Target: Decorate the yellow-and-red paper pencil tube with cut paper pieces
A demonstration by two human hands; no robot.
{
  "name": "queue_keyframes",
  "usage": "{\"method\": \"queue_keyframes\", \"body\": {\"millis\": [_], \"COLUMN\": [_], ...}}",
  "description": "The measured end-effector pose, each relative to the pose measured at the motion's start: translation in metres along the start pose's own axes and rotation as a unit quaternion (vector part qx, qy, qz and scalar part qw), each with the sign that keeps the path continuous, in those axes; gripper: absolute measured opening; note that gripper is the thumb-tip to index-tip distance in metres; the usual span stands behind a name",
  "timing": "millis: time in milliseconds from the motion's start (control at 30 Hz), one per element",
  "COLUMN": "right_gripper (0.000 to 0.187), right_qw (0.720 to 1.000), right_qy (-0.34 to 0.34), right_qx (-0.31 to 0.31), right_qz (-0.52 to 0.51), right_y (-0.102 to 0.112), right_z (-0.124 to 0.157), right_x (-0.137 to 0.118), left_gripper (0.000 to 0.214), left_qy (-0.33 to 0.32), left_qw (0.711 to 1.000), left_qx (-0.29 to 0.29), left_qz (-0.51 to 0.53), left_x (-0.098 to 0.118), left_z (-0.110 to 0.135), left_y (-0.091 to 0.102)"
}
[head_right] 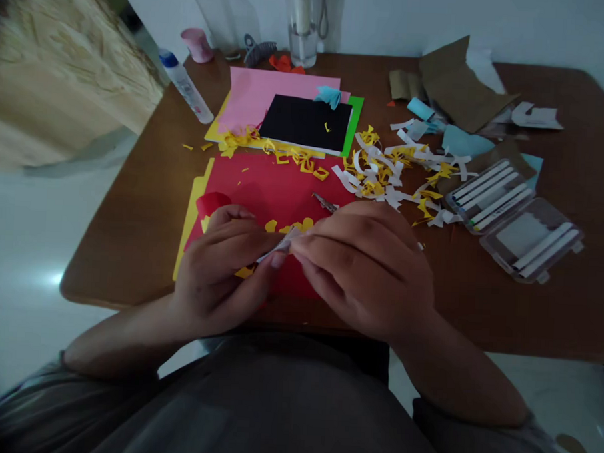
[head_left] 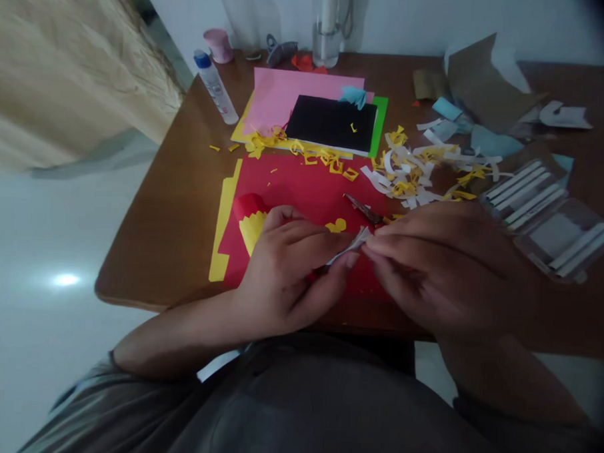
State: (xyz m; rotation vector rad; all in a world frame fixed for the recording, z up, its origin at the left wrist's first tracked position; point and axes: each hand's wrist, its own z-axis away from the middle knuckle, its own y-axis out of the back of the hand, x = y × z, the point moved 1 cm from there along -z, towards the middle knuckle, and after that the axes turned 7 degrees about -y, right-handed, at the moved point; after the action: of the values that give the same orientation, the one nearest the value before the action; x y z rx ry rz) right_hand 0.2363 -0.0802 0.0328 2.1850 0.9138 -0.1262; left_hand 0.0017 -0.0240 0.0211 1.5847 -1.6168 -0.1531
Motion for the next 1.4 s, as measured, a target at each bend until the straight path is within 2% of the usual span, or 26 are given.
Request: {"method": "queue_keyframes", "body": {"millis": [200, 333, 600, 733, 1000, 1100, 1267, 1400], "right_gripper": [0.025, 0.026, 0.021, 0.02, 0.022, 0.021, 0.027, 0.023], "right_qw": [1.0, 0.999, 0.996, 0.989, 0.991, 0.983, 0.957, 0.966], "right_qy": [0.005, 0.003, -0.065, -0.121, -0.115, -0.16, -0.238, -0.212], "right_qx": [-0.004, -0.012, -0.008, -0.014, -0.002, 0.018, 0.035, 0.033], "right_qz": [-0.018, -0.046, -0.068, -0.087, -0.064, -0.093, -0.165, -0.146], "right_y": [-0.01, -0.012, -0.014, -0.016, -0.019, -0.023, -0.03, -0.028], "right_z": [-0.003, -0.004, 0.001, 0.003, 0.006, 0.01, 0.016, 0.013], "right_x": [-0.002, -0.002, -0.004, -0.004, -0.004, -0.003, 0.001, 0.0], "left_gripper": [0.023, 0.024, 0.023, 0.023, 0.036, 0.038, 0.039, 0.045], "left_qy": [0.036, 0.03, 0.045, 0.055, 0.074, 0.079, 0.086, 0.092], "left_qw": [0.999, 0.998, 0.997, 0.998, 0.997, 0.997, 0.995, 0.996], "left_qx": [-0.001, -0.017, -0.039, -0.036, -0.023, -0.01, -0.024, -0.008], "left_qz": [-0.036, -0.061, -0.046, -0.016, -0.002, -0.017, -0.035, -0.005], "left_x": [-0.001, -0.002, -0.002, -0.002, -0.003, -0.005, -0.005, -0.007], "left_z": [-0.001, -0.001, -0.002, -0.003, -0.004, -0.003, -0.003, -0.002], "left_y": [-0.001, -0.002, -0.001, 0.0, -0.002, -0.001, -0.002, -0.005]}}
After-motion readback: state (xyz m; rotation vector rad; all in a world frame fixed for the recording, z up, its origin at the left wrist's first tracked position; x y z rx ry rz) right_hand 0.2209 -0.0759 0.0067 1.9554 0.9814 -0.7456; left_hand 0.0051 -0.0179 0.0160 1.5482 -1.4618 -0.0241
